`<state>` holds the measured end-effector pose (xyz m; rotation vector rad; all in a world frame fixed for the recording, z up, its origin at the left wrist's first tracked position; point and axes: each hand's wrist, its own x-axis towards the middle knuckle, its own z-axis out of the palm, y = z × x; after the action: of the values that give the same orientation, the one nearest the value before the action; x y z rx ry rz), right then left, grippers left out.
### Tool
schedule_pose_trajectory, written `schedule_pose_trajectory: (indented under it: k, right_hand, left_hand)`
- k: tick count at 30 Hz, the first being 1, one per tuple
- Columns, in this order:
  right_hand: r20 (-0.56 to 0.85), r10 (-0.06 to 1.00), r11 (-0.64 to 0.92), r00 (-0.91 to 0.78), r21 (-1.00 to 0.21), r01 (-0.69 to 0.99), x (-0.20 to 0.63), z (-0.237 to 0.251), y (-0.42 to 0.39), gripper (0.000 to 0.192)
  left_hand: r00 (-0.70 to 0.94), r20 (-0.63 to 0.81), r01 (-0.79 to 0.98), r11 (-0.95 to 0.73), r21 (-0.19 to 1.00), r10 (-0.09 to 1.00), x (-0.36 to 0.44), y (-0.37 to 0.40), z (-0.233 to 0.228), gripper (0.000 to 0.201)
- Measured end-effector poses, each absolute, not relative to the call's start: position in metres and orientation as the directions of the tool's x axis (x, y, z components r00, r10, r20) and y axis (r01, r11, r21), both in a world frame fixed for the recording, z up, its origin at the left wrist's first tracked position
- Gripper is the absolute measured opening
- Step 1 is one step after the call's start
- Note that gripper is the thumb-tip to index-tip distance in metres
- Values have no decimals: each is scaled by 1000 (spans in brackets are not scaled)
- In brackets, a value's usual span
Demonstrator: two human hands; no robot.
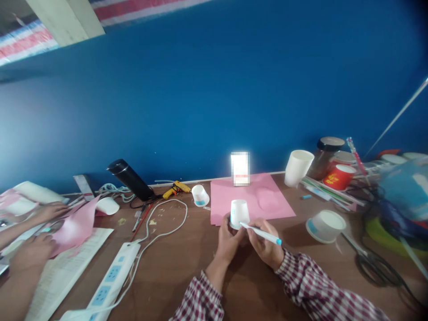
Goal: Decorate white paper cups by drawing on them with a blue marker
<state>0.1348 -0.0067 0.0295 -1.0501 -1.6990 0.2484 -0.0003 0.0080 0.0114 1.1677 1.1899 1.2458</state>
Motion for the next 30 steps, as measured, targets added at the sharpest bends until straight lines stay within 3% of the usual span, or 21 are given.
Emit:
schedule_pose_trajectory:
  k: [11,30]
  right_hand:
    - [657,753,578,-38,-632,516,135,28,-6,6]
    - [653,757,571,-26,-640,514,135,32,-6,10]
  left_hand:
    - [-30,8,10,-7,1000,1000,-1,6,16,52]
    - [-32,-19,-64,17,998,999,1,7,15,52]
